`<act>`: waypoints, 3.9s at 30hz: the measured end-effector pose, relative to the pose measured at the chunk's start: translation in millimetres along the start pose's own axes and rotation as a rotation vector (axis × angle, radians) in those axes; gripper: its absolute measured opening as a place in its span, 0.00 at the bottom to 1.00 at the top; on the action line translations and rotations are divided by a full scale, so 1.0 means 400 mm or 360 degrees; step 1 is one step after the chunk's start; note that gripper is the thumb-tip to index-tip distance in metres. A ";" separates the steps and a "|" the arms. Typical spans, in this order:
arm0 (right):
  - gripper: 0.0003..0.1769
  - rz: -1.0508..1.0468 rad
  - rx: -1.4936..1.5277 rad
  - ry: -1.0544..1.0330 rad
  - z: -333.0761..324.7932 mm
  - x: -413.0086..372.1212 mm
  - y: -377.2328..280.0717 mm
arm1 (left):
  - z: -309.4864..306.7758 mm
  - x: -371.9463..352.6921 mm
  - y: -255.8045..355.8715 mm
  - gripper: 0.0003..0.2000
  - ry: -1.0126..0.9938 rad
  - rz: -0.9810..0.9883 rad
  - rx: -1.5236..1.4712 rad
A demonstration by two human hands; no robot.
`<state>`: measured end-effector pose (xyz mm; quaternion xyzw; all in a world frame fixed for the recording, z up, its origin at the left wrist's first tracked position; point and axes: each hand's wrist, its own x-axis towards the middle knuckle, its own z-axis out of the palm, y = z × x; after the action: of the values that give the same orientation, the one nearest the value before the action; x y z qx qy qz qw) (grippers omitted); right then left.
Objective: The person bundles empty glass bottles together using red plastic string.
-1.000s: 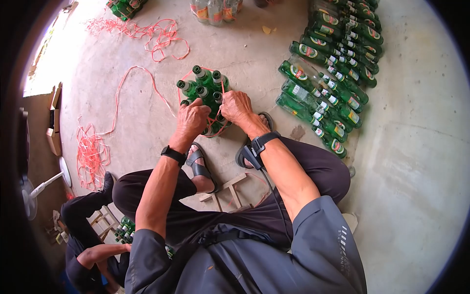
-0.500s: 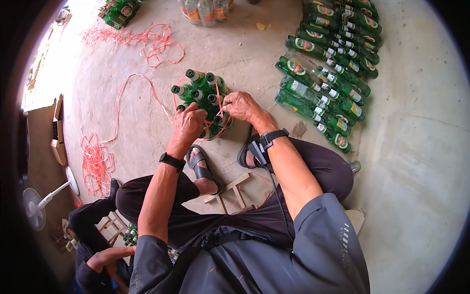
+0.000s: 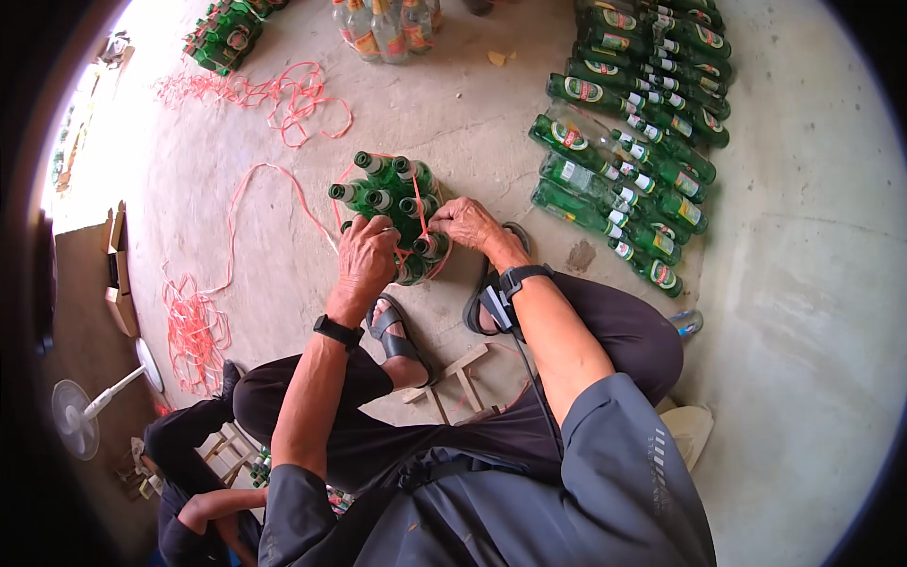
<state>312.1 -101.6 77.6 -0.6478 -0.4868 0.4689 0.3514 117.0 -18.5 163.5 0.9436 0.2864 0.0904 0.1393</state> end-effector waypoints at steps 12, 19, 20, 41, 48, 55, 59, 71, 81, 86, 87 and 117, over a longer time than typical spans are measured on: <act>0.13 0.0226 0.0332 0.0064 0.053 0.030 0.026 | 0.059 0.042 0.001 0.06 -0.0180 0.0027 -0.0038; 0.15 0.0373 0.0247 0.0108 0.084 0.054 0.043 | 0.065 0.042 0.004 0.07 -0.0097 0.0031 -0.0077; 0.16 0.0417 0.0204 0.0130 0.083 0.055 0.037 | 0.068 0.043 0.003 0.06 -0.0099 0.0019 -0.0085; 0.13 0.0317 0.0345 -0.0042 0.059 0.051 0.044 | -0.028 0.070 -0.033 0.04 -0.0215 -0.0017 -0.0432; 0.13 0.0376 0.0366 -0.0093 0.056 0.049 0.025 | -0.046 0.077 -0.024 0.07 -0.0373 -0.0381 -0.0785; 0.14 0.0331 0.0358 -0.0143 0.038 0.049 -0.016 | -0.080 0.095 -0.039 0.11 -0.0664 -0.0662 -0.0599; 0.14 0.0286 0.0444 -0.0168 0.037 0.051 -0.018 | -0.089 0.093 -0.038 0.12 -0.0730 -0.0689 -0.0511; 0.12 0.0284 0.0315 -0.0209 0.032 0.047 -0.045 | -0.089 0.058 -0.018 0.11 -0.0526 -0.0965 -0.0190; 0.13 0.0168 0.0465 -0.0192 0.044 0.059 -0.028 | -0.068 0.018 -0.006 0.11 -0.0307 -0.0961 0.0044; 0.12 0.0205 0.0505 -0.0210 0.042 0.058 -0.033 | -0.067 0.016 -0.026 0.11 -0.0428 -0.1057 -0.0061; 0.12 0.0204 0.0505 -0.0210 0.037 0.055 -0.044 | -0.061 0.012 -0.035 0.11 -0.0415 -0.1067 -0.0163; 0.12 0.0316 0.0499 0.0039 0.050 0.037 -0.059 | -0.019 0.032 -0.070 0.06 -0.0245 -0.0770 -0.0087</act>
<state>287.5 -80.7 88.9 -0.6357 -0.3371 0.5636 0.4058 111.0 12.6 162.9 0.8475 0.4900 -0.0098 0.2038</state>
